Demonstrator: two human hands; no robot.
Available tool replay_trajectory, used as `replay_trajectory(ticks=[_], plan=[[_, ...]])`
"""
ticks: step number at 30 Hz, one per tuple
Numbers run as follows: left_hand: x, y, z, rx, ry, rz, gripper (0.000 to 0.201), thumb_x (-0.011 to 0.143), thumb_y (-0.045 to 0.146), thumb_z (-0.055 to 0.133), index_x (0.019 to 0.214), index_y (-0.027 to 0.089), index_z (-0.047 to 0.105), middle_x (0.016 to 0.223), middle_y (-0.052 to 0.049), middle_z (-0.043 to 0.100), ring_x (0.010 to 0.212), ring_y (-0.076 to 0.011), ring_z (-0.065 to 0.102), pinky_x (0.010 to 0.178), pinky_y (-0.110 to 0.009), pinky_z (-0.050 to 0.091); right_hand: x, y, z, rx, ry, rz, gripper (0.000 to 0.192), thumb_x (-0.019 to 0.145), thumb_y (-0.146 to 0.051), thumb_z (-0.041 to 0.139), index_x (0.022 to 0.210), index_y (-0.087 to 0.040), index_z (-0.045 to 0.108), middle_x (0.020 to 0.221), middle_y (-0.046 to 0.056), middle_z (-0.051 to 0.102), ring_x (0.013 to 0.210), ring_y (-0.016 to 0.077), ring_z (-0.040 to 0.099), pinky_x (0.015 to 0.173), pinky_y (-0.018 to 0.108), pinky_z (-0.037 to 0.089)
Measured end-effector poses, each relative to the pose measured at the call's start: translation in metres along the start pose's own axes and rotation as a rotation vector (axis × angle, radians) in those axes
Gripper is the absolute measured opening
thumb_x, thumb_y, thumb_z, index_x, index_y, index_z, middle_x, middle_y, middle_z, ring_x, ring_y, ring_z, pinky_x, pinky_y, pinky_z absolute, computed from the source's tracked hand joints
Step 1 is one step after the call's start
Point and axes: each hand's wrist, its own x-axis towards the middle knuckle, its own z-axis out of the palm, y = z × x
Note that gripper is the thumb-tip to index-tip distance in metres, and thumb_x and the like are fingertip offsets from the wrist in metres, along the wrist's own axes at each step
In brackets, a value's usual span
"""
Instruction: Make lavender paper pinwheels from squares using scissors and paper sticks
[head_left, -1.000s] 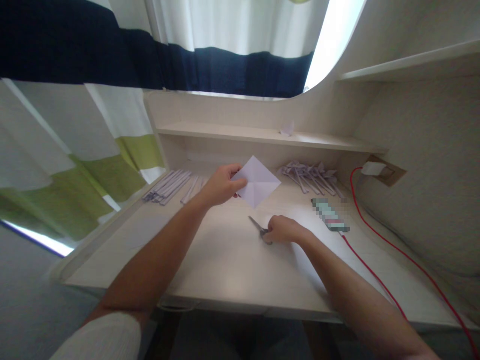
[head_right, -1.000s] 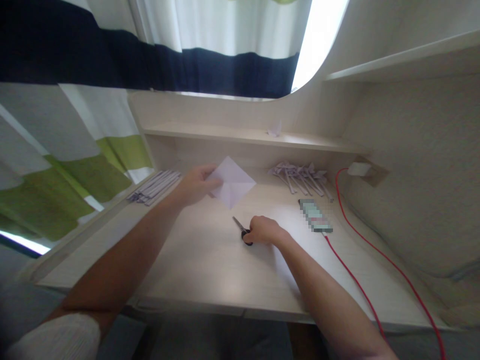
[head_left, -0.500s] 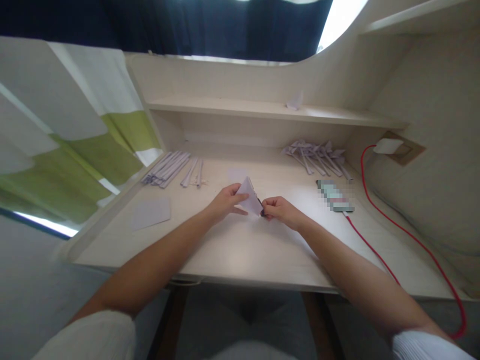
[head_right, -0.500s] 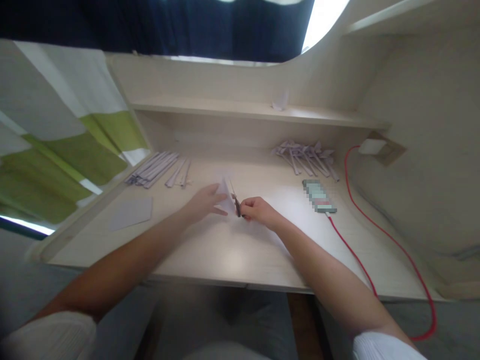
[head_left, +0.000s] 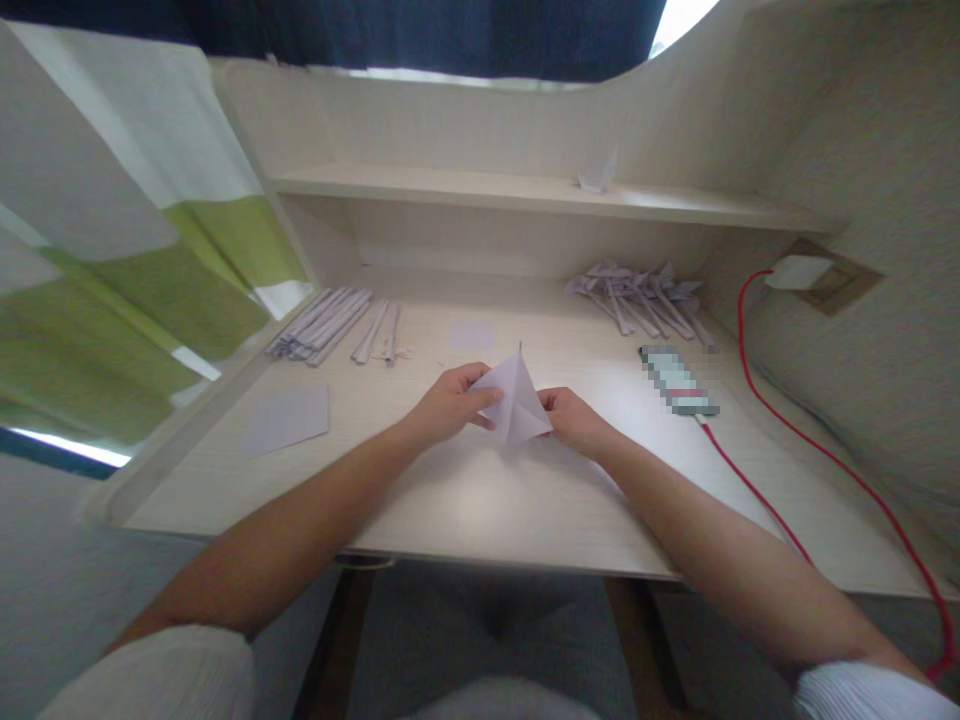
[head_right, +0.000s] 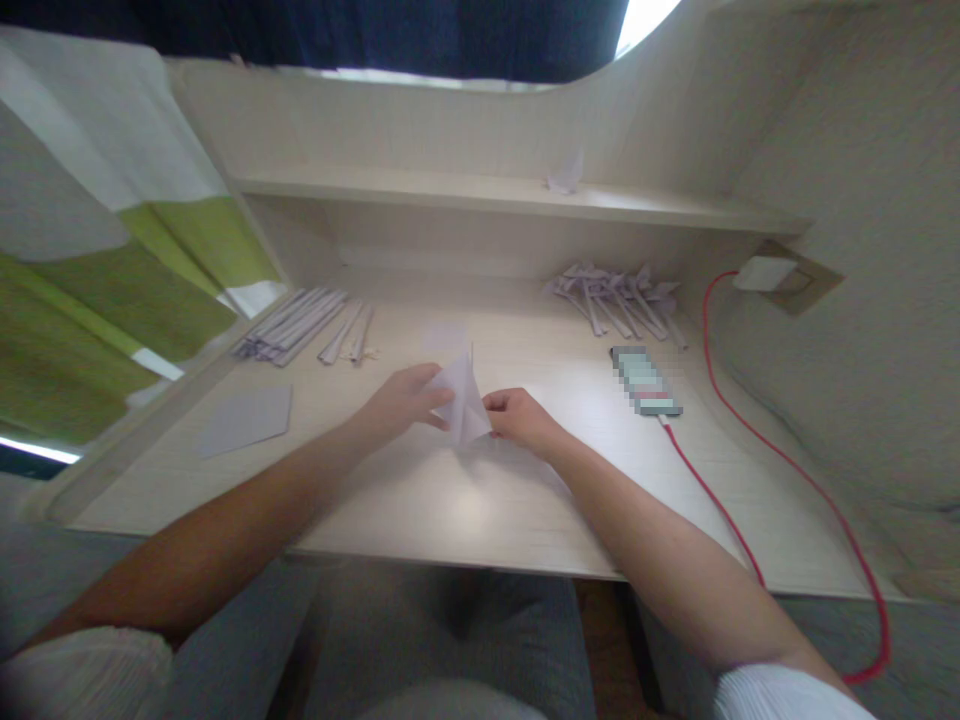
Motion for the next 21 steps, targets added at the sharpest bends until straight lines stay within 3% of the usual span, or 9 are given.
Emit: replay_trajectory(ticks=[8, 16, 18, 21], plan=[[-0.001, 0.001, -0.001, -0.031, -0.008, 0.003, 0.032, 0.073, 0.035, 0.076, 0.092, 0.013, 0.063, 0.082, -0.003, 0.064, 0.073, -0.0158, 0.066, 0.057, -0.029, 0.063, -0.003, -0.001, 0.003, 0.122, -0.041, -0.083, 0.021, 0.070, -0.033, 0.070, 0.080, -0.015, 0.073, 0.060, -0.001, 0.057, 0.054, 0.0116, 0.048, 0.054, 0.026, 0.035], [-0.005, 0.004, 0.002, -0.065, -0.055, -0.022, 0.036, 0.073, 0.036, 0.075, 0.096, 0.013, 0.061, 0.091, -0.006, 0.066, 0.078, -0.0170, 0.067, 0.060, -0.030, 0.063, -0.009, -0.008, 0.006, 0.321, -0.059, -0.043, 0.017, 0.074, -0.031, 0.068, 0.073, -0.014, 0.065, 0.054, -0.004, 0.047, 0.048, 0.0078, 0.035, 0.049, 0.026, 0.022], [-0.004, 0.003, 0.001, -0.039, -0.036, -0.008, 0.036, 0.073, 0.037, 0.075, 0.097, 0.013, 0.062, 0.090, -0.005, 0.066, 0.077, -0.0164, 0.066, 0.058, -0.030, 0.063, -0.009, -0.010, 0.006, 0.379, -0.054, -0.030, 0.017, 0.071, -0.029, 0.071, 0.074, -0.015, 0.063, 0.055, -0.005, 0.048, 0.047, 0.0071, 0.035, 0.048, 0.026, 0.020], [0.000, 0.001, -0.006, 0.026, 0.092, 0.055, 0.035, 0.074, 0.038, 0.073, 0.098, 0.015, 0.063, 0.086, -0.003, 0.065, 0.074, -0.0153, 0.066, 0.054, -0.026, 0.062, -0.011, -0.014, 0.005, 0.425, -0.040, -0.042, 0.021, 0.069, -0.029, 0.075, 0.074, -0.015, 0.060, 0.060, -0.004, 0.052, 0.046, 0.0066, 0.036, 0.047, 0.026, 0.020]])
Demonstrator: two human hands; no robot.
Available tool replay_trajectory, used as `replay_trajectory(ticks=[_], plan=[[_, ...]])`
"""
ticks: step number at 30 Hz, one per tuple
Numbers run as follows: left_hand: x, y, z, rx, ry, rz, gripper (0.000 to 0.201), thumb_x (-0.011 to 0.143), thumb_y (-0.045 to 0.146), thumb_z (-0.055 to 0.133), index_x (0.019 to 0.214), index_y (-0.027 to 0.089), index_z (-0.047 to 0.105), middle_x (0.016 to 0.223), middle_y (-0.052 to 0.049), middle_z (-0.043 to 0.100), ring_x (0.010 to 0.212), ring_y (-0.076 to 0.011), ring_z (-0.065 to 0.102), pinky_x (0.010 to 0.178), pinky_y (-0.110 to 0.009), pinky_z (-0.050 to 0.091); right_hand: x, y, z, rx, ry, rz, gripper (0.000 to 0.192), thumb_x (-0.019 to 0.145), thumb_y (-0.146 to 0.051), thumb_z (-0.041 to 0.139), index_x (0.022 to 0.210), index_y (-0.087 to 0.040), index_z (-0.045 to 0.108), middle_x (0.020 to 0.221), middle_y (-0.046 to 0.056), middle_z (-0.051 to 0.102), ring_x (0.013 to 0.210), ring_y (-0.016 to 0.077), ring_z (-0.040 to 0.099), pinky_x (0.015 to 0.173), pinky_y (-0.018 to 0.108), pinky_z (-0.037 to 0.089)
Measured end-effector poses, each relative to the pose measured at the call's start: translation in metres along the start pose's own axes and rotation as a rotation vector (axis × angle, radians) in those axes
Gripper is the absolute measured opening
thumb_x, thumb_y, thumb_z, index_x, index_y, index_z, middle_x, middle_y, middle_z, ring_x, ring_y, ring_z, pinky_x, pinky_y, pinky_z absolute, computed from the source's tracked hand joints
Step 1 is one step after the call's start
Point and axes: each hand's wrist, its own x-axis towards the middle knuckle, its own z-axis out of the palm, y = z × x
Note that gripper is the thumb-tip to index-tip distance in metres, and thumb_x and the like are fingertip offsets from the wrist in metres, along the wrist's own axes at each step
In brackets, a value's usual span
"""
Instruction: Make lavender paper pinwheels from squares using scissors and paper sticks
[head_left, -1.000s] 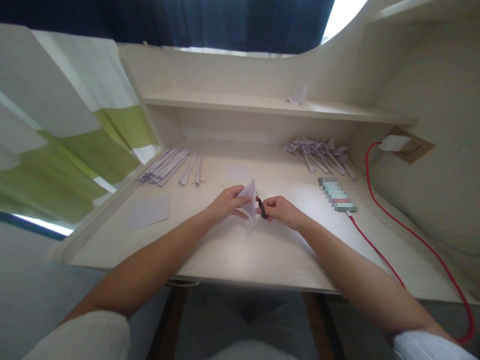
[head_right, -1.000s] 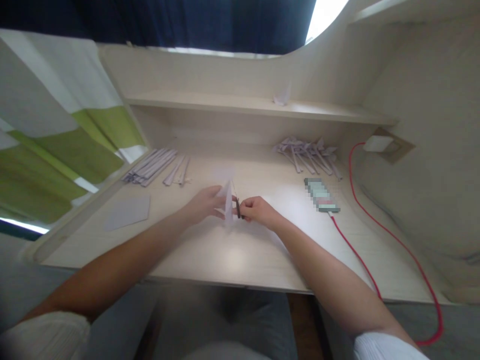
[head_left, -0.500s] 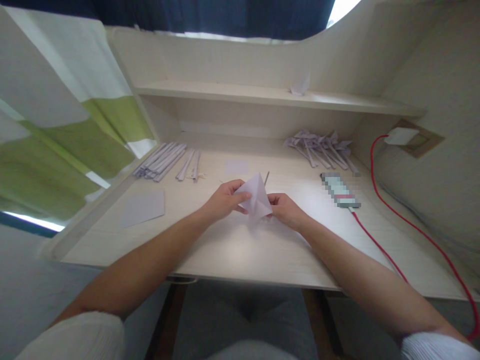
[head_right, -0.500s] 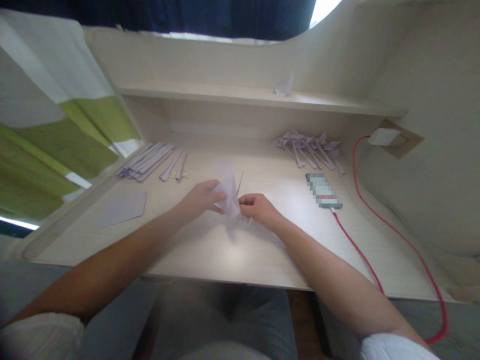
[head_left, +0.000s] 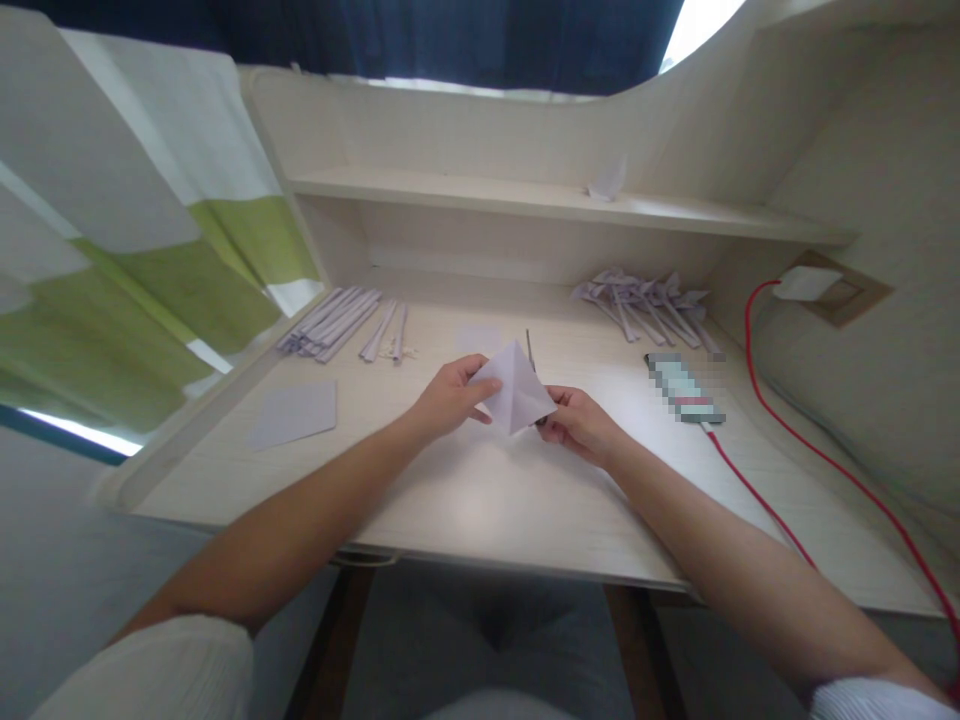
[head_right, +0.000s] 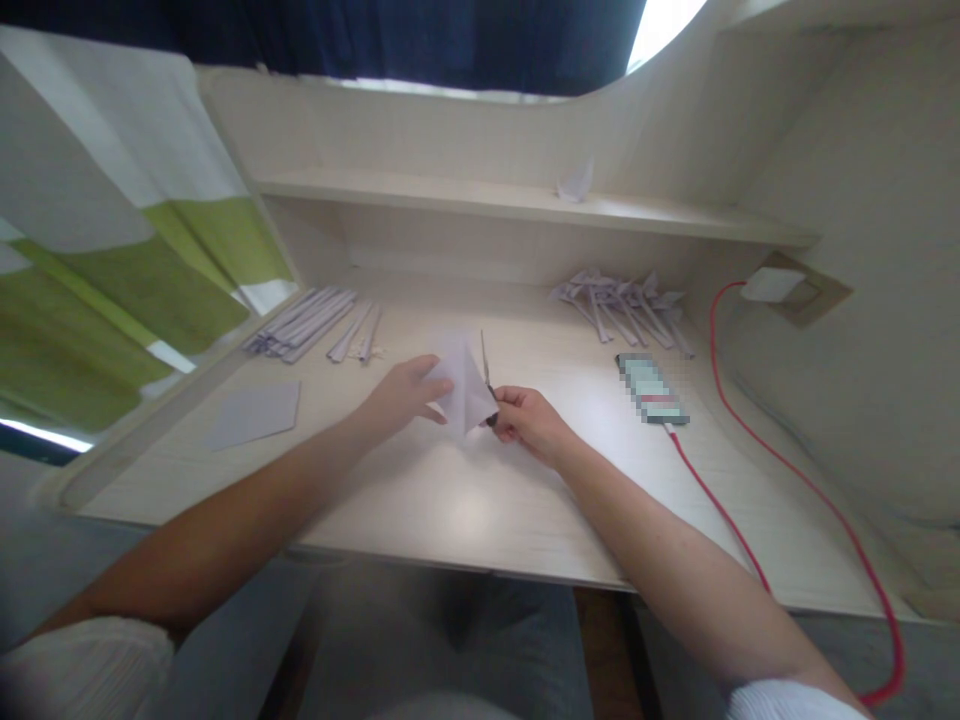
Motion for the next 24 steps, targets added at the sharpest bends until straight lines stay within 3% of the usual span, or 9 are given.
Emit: replay_trajectory(ticks=[5, 8, 10, 15, 18, 22, 24], plan=[[0.008, -0.002, -0.011, 0.011, 0.225, 0.138, 0.029, 0.077, 0.038, 0.069, 0.094, 0.015, 0.061, 0.080, 0.000, 0.066, 0.066, -0.0128, 0.065, 0.053, -0.025, 0.061, -0.008, -0.011, 0.002, 0.002, -0.027, -0.042, 0.029, 0.077, -0.036, 0.074, 0.070, -0.018, 0.052, 0.059, -0.006, 0.043, 0.049, 0.0070, 0.033, 0.049, 0.025, 0.025], [0.006, 0.002, -0.011, 0.005, 0.283, 0.208, 0.028, 0.079, 0.038, 0.067, 0.092, 0.015, 0.060, 0.076, 0.001, 0.065, 0.062, -0.0137, 0.065, 0.050, -0.027, 0.061, -0.011, -0.012, 0.004, -0.023, -0.060, -0.037, 0.031, 0.075, -0.042, 0.076, 0.078, -0.017, 0.057, 0.065, -0.003, 0.050, 0.053, 0.0085, 0.040, 0.051, 0.025, 0.032], [0.003, 0.006, -0.009, 0.043, 0.285, 0.229, 0.026, 0.079, 0.038, 0.067, 0.090, 0.015, 0.060, 0.072, 0.001, 0.064, 0.058, -0.0132, 0.063, 0.047, -0.025, 0.059, -0.010, -0.008, 0.006, -0.049, -0.007, -0.060, 0.030, 0.075, -0.041, 0.077, 0.079, -0.017, 0.060, 0.069, -0.001, 0.055, 0.056, 0.0096, 0.045, 0.054, 0.025, 0.036], [-0.009, 0.013, 0.003, 0.212, 0.158, 0.187, 0.020, 0.079, 0.033, 0.066, 0.085, 0.014, 0.064, 0.068, 0.001, 0.065, 0.058, -0.0131, 0.063, 0.049, -0.021, 0.054, -0.004, 0.001, 0.006, -0.013, 0.283, -0.189, 0.026, 0.069, -0.034, 0.082, 0.078, -0.017, 0.065, 0.076, 0.003, 0.064, 0.066, 0.0143, 0.057, 0.059, 0.027, 0.045], [-0.011, 0.010, 0.009, 0.228, 0.057, 0.140, 0.026, 0.079, 0.038, 0.068, 0.087, 0.013, 0.067, 0.072, -0.001, 0.067, 0.062, -0.0144, 0.065, 0.053, -0.022, 0.054, -0.003, 0.003, 0.003, 0.004, 0.388, -0.237, 0.024, 0.066, -0.032, 0.084, 0.071, -0.016, 0.066, 0.070, 0.001, 0.062, 0.061, 0.0129, 0.054, 0.054, 0.026, 0.043], [-0.007, 0.000, 0.009, 0.143, -0.076, -0.014, 0.038, 0.078, 0.046, 0.070, 0.093, 0.011, 0.070, 0.081, -0.007, 0.072, 0.069, -0.0169, 0.068, 0.055, -0.024, 0.055, -0.003, 0.005, 0.001, 0.015, 0.421, -0.273, 0.023, 0.067, -0.029, 0.083, 0.066, -0.015, 0.064, 0.063, -0.001, 0.059, 0.058, 0.0117, 0.051, 0.053, 0.025, 0.040], [-0.006, -0.004, 0.008, 0.125, -0.087, -0.057, 0.039, 0.077, 0.047, 0.071, 0.092, 0.011, 0.072, 0.082, -0.009, 0.073, 0.071, -0.0176, 0.068, 0.056, -0.024, 0.055, -0.003, 0.005, 0.001, 0.001, 0.405, -0.263, 0.023, 0.067, -0.030, 0.082, 0.067, -0.015, 0.065, 0.064, 0.000, 0.060, 0.058, 0.0119, 0.052, 0.053, 0.025, 0.040]])
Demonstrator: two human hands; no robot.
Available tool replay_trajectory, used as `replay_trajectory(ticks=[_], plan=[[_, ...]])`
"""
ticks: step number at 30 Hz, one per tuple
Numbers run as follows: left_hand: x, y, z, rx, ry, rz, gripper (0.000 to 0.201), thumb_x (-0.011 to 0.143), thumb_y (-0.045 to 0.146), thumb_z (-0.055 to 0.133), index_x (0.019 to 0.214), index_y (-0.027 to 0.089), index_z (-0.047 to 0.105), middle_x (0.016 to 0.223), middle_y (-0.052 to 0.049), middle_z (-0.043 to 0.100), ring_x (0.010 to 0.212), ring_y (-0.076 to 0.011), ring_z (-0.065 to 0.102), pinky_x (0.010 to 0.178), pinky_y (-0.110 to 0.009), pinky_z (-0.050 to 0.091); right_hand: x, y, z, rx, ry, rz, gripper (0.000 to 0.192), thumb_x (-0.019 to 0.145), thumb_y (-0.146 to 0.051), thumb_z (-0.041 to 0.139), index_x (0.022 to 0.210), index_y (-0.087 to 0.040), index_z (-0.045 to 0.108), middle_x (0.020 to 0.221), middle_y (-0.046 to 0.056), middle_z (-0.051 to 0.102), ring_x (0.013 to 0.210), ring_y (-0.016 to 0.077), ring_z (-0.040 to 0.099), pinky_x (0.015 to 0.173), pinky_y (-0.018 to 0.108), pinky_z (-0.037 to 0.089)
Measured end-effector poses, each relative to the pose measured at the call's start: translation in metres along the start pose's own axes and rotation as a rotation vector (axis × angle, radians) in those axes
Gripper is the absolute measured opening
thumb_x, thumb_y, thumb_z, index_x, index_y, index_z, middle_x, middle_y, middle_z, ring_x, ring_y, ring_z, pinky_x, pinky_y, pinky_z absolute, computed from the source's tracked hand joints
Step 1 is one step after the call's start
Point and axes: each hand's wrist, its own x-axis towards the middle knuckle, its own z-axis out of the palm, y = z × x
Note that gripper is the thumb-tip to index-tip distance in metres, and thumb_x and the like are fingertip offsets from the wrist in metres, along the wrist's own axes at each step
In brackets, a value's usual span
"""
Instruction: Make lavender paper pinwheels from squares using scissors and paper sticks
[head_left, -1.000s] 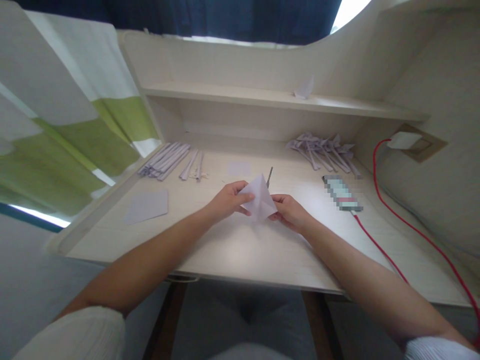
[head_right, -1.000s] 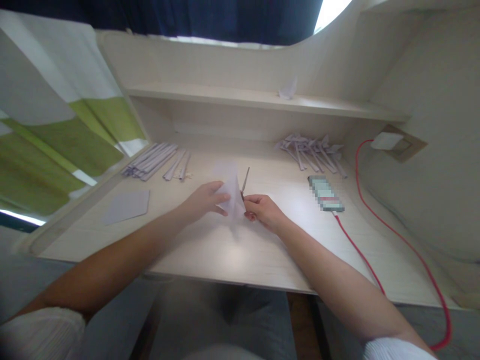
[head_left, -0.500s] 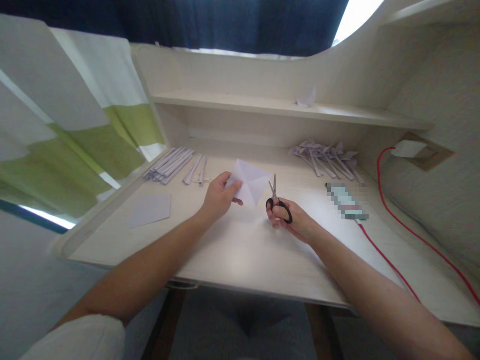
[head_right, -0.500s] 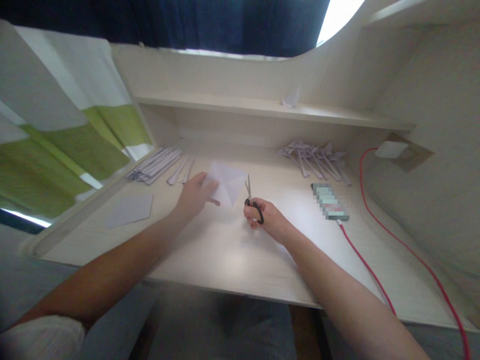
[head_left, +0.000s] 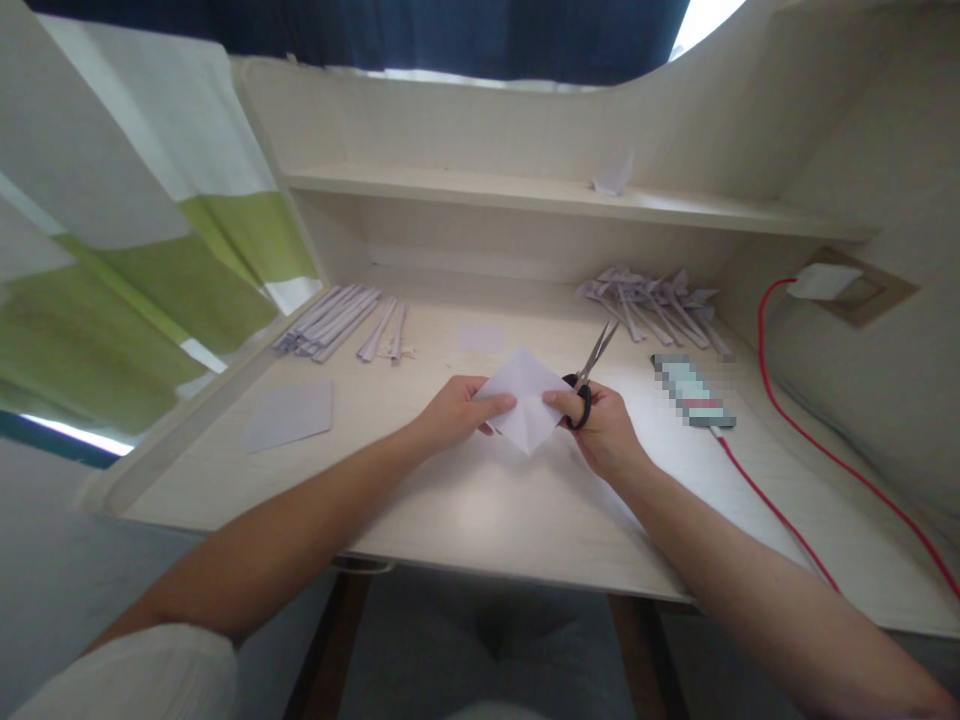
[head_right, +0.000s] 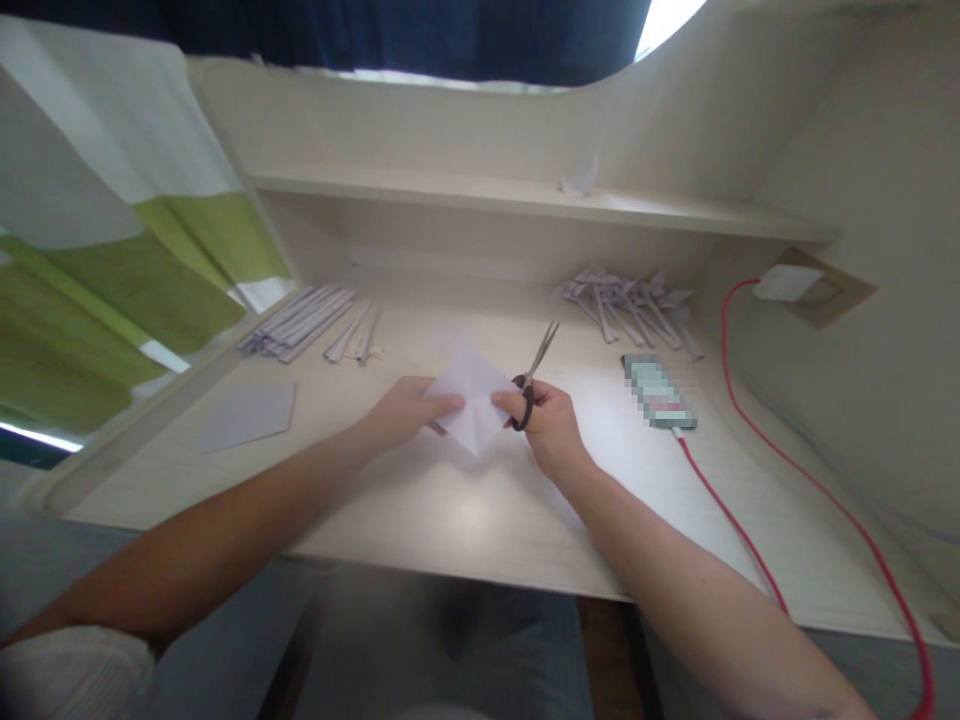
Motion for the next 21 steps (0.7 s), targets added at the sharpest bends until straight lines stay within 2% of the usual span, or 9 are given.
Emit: replay_trajectory(ticks=[6, 11, 13, 16, 18, 21], plan=[[-0.005, 0.004, -0.004, 0.099, 0.067, 0.075, 0.033, 0.076, 0.045, 0.073, 0.077, 0.011, 0.074, 0.073, -0.007, 0.072, 0.065, -0.0165, 0.066, 0.055, -0.022, 0.050, -0.003, -0.003, 0.003, -0.141, -0.060, 0.012, 0.026, 0.066, -0.036, 0.083, 0.072, -0.017, 0.066, 0.068, 0.002, 0.063, 0.061, 0.0147, 0.055, 0.056, 0.028, 0.044], [-0.006, 0.009, -0.012, 0.204, 0.075, 0.107, 0.030, 0.075, 0.041, 0.072, 0.075, 0.011, 0.074, 0.070, -0.004, 0.070, 0.061, -0.0152, 0.063, 0.052, -0.022, 0.046, -0.005, -0.010, 0.003, -0.224, -0.080, -0.010, 0.028, 0.069, -0.040, 0.081, 0.074, -0.017, 0.066, 0.069, 0.003, 0.064, 0.062, 0.0161, 0.056, 0.058, 0.029, 0.044], [-0.003, 0.009, -0.015, 0.172, 0.155, 0.107, 0.028, 0.076, 0.039, 0.070, 0.075, 0.011, 0.071, 0.066, -0.003, 0.067, 0.058, -0.0138, 0.061, 0.051, -0.021, 0.046, -0.005, -0.013, 0.003, -0.292, -0.107, -0.018, 0.027, 0.075, -0.041, 0.076, 0.075, -0.016, 0.067, 0.064, 0.003, 0.062, 0.059, 0.0150, 0.053, 0.057, 0.028, 0.041], [0.000, 0.013, -0.023, 0.073, 0.328, 0.123, 0.029, 0.077, 0.041, 0.069, 0.075, 0.012, 0.068, 0.062, -0.002, 0.063, 0.052, -0.0117, 0.057, 0.046, -0.021, 0.045, -0.006, -0.017, 0.004, -0.405, -0.220, 0.016, 0.031, 0.082, -0.045, 0.068, 0.075, -0.015, 0.071, 0.055, -0.001, 0.053, 0.053, 0.0123, 0.045, 0.053, 0.027, 0.034], [0.001, 0.017, -0.028, 0.026, 0.418, 0.159, 0.031, 0.076, 0.043, 0.070, 0.074, 0.012, 0.066, 0.060, -0.001, 0.061, 0.049, -0.0105, 0.054, 0.044, -0.020, 0.043, -0.007, -0.018, 0.005, -0.454, -0.300, 0.065, 0.032, 0.080, -0.046, 0.068, 0.075, -0.015, 0.071, 0.055, -0.002, 0.050, 0.052, 0.0109, 0.041, 0.051, 0.027, 0.031], [0.000, 0.023, -0.036, -0.013, 0.504, 0.216, 0.032, 0.076, 0.044, 0.071, 0.071, 0.013, 0.064, 0.056, 0.000, 0.059, 0.046, -0.0096, 0.051, 0.041, -0.020, 0.041, -0.010, -0.017, 0.007, -0.498, -0.406, 0.135, 0.031, 0.075, -0.047, 0.073, 0.077, -0.016, 0.070, 0.061, -0.002, 0.055, 0.055, 0.0107, 0.043, 0.052, 0.026, 0.031]])
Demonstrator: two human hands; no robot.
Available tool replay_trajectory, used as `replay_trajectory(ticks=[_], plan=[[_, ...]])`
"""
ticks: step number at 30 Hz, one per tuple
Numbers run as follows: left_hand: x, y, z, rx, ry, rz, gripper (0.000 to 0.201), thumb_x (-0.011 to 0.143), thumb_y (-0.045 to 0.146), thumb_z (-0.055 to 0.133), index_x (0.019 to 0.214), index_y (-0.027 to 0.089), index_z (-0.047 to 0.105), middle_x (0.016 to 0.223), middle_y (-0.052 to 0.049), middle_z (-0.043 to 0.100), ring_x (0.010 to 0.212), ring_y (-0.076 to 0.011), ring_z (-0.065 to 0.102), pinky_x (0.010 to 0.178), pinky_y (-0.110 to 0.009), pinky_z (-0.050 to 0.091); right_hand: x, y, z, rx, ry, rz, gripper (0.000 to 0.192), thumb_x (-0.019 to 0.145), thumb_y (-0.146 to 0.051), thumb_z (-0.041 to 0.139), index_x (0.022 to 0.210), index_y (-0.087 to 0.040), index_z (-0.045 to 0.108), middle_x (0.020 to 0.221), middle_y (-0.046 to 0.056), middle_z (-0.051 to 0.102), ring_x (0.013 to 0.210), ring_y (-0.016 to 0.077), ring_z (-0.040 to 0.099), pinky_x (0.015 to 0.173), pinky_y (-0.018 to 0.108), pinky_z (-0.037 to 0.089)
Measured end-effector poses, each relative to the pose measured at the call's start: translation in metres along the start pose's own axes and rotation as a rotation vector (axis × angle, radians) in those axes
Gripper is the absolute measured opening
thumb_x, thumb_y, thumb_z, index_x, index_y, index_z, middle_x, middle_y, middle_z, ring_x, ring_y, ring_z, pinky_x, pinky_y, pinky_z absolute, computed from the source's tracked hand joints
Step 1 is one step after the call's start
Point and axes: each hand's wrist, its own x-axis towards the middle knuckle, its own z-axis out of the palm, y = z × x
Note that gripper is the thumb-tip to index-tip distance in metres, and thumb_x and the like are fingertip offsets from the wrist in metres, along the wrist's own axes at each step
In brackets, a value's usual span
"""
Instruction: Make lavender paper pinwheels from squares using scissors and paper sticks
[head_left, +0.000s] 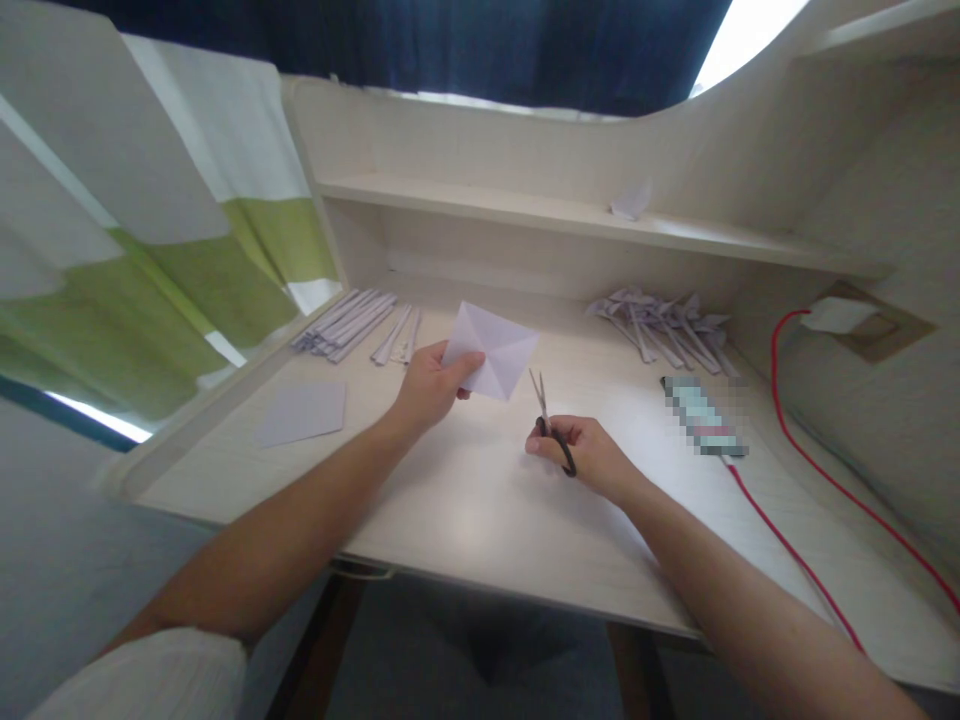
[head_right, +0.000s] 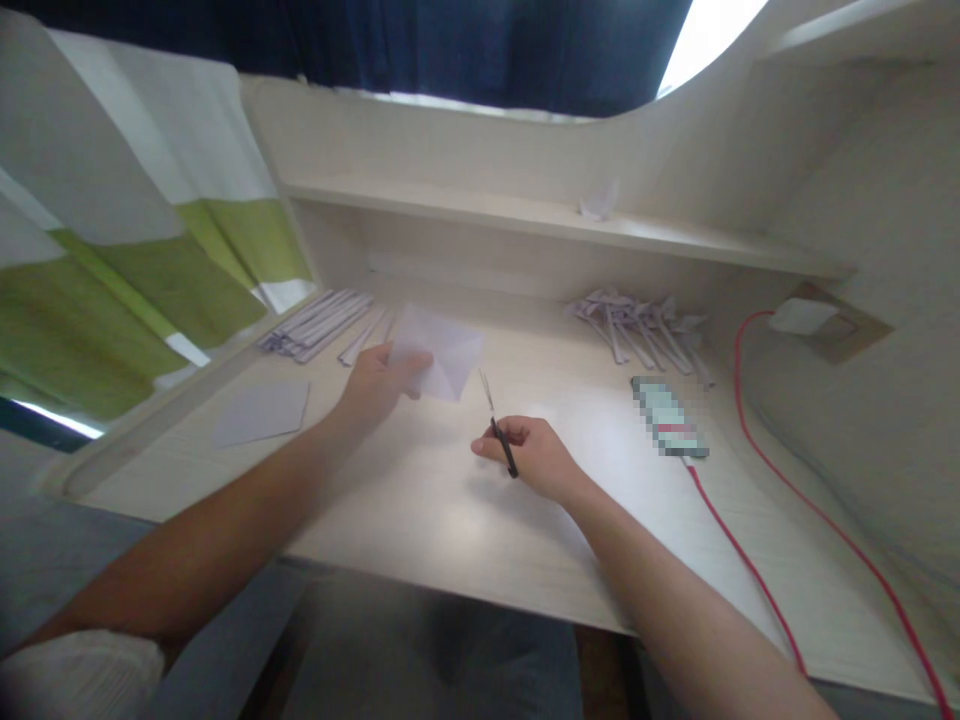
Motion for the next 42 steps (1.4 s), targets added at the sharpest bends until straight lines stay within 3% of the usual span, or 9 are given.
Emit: replay_trajectory(ticks=[6, 12, 23, 42], plan=[[0.001, 0.001, -0.004, -0.050, 0.084, 0.015, 0.032, 0.077, 0.043, 0.070, 0.069, 0.014, 0.063, 0.056, 0.000, 0.059, 0.045, -0.0100, 0.052, 0.040, -0.020, 0.041, -0.003, 0.009, 0.001, -0.075, -0.139, 0.090, 0.032, 0.071, -0.047, 0.078, 0.074, -0.017, 0.067, 0.062, -0.001, 0.055, 0.055, 0.0111, 0.044, 0.051, 0.026, 0.031], [-0.004, 0.003, 0.000, -0.106, 0.014, 0.009, 0.029, 0.079, 0.039, 0.068, 0.066, 0.014, 0.061, 0.052, 0.001, 0.057, 0.042, -0.0090, 0.050, 0.039, -0.020, 0.039, -0.005, 0.007, 0.003, -0.082, -0.163, 0.083, 0.034, 0.072, -0.047, 0.077, 0.066, -0.018, 0.060, 0.057, -0.004, 0.046, 0.052, 0.0097, 0.037, 0.048, 0.025, 0.025], [-0.010, 0.006, 0.009, -0.142, -0.164, -0.086, 0.020, 0.076, 0.032, 0.064, 0.068, 0.014, 0.058, 0.052, 0.001, 0.056, 0.041, -0.0092, 0.050, 0.038, -0.020, 0.040, -0.008, 0.004, 0.007, -0.020, -0.180, 0.085, 0.039, 0.073, -0.052, 0.076, 0.069, -0.017, 0.060, 0.060, -0.003, 0.049, 0.054, 0.0101, 0.041, 0.050, 0.025, 0.029], [-0.011, 0.005, 0.009, -0.131, -0.160, -0.056, 0.024, 0.079, 0.036, 0.066, 0.070, 0.014, 0.058, 0.052, 0.001, 0.056, 0.041, -0.0095, 0.051, 0.039, -0.020, 0.040, -0.008, 0.002, 0.005, -0.017, -0.209, 0.058, 0.038, 0.076, -0.051, 0.074, 0.068, -0.017, 0.059, 0.060, -0.003, 0.048, 0.055, 0.0105, 0.041, 0.051, 0.025, 0.029]])
